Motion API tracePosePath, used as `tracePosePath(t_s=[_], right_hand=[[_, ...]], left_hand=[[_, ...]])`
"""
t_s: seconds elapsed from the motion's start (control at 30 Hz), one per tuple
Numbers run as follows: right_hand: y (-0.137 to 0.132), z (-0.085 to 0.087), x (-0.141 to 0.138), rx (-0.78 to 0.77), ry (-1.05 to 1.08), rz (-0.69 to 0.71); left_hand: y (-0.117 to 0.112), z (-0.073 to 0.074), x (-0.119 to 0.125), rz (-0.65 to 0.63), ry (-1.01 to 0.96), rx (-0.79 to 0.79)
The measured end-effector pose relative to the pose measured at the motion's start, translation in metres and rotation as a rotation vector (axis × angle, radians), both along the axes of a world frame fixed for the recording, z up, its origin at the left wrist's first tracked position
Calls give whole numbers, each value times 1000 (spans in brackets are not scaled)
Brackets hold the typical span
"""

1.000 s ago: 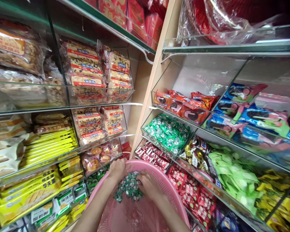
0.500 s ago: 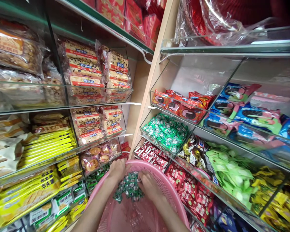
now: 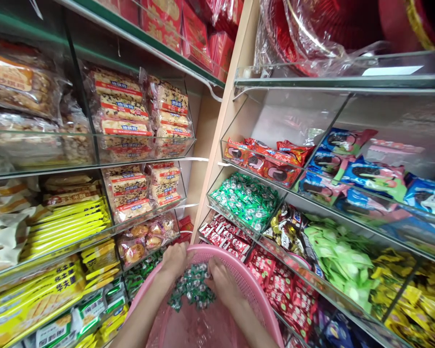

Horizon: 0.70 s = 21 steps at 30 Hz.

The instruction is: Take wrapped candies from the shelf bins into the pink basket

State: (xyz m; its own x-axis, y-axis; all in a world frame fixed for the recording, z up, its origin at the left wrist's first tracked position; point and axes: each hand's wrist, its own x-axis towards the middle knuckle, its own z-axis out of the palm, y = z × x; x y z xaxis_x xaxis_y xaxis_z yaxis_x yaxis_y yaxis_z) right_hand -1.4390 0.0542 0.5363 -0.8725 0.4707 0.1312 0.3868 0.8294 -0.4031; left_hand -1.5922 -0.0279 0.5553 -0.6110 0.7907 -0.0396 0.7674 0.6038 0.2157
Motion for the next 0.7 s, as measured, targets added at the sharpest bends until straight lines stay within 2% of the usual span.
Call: tracePosePath(t_s=[0.07,0.13,0.27,0.37,0.47,0.6,0.7], right_hand=[[-2,9,-1,1,11,0],[-3,26,-3,13,60,0],[4,80,-5,85,228,29],[20,123,-4,179,329,54],[42,155,-4,341,281,-34],[70,170,-8,513,-51,-220],[85,169,-13,495,-238,-261]], left_hand=[[0,1,-1,7,-8,9],[-1,3,-2,20,-21,19],[-6,6,-5,65,-42,41],[-10,5,-8,92,-59,44],[-13,4,-10,120,-49,47],[-15,7,-9,126,-30,39],[-15,10,-8,125,-33,51]])
